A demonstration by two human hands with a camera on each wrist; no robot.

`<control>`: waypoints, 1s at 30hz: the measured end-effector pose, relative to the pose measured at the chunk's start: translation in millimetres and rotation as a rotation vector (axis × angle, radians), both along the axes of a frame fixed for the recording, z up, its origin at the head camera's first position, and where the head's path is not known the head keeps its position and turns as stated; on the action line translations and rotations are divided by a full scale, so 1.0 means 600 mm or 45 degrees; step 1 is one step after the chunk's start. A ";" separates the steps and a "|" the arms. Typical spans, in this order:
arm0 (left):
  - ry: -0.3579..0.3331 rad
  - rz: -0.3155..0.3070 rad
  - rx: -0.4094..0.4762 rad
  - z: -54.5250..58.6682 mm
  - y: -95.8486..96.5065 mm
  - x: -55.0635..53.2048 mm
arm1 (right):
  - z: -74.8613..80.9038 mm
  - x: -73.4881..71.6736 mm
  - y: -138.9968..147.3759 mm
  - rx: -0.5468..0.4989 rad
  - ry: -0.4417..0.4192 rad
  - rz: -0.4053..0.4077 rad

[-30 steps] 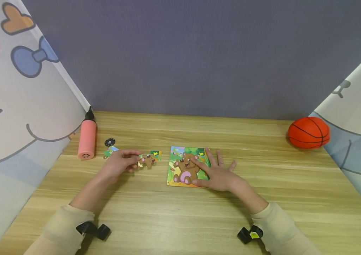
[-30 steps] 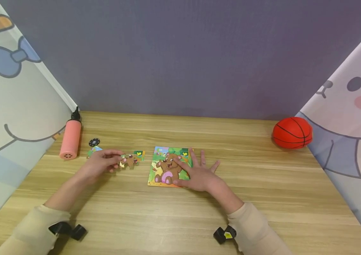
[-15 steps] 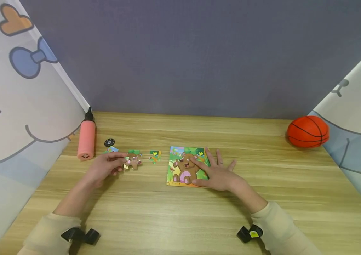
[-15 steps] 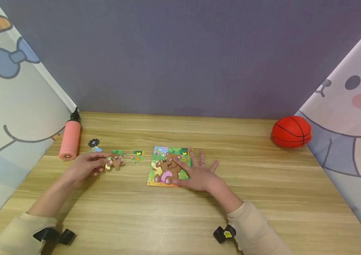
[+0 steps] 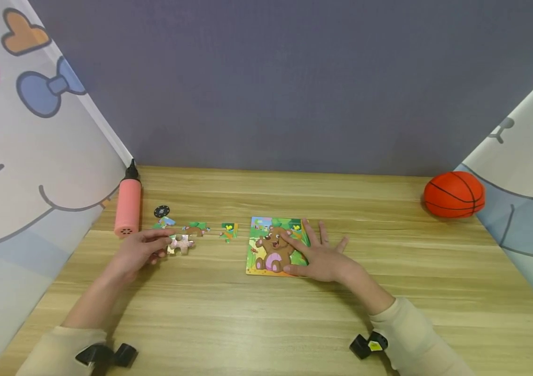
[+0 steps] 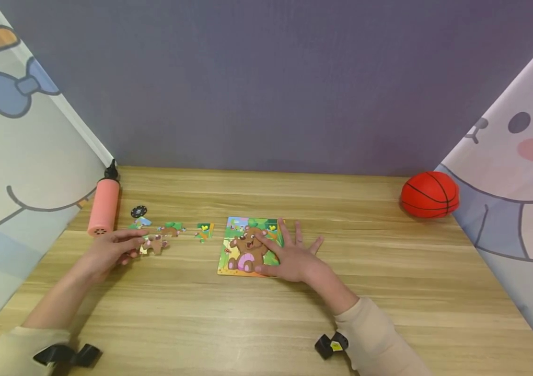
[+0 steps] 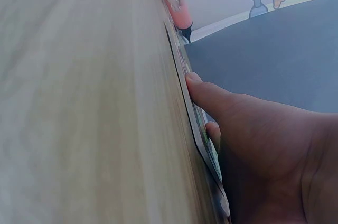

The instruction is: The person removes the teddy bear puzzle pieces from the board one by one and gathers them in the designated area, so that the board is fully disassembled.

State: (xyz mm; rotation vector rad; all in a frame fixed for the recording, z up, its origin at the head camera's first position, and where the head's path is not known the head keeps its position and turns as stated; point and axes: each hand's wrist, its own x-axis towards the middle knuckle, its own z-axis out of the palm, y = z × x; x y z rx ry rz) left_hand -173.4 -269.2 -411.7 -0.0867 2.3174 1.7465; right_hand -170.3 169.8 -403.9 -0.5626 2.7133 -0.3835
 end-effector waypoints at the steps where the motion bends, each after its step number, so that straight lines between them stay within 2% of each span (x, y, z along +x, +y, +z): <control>1: -0.004 0.007 0.003 0.000 -0.003 0.001 | 0.000 0.000 0.000 0.001 0.000 -0.001; 7: 0.025 0.037 -0.004 -0.003 -0.021 0.007 | -0.001 0.002 0.001 0.000 0.011 -0.006; 18: 0.038 0.097 -0.173 -0.002 -0.046 0.016 | -0.001 0.002 0.000 -0.007 0.011 -0.002; 30: 0.027 0.124 -0.184 -0.003 -0.059 0.018 | 0.002 0.003 -0.001 0.013 0.009 -0.002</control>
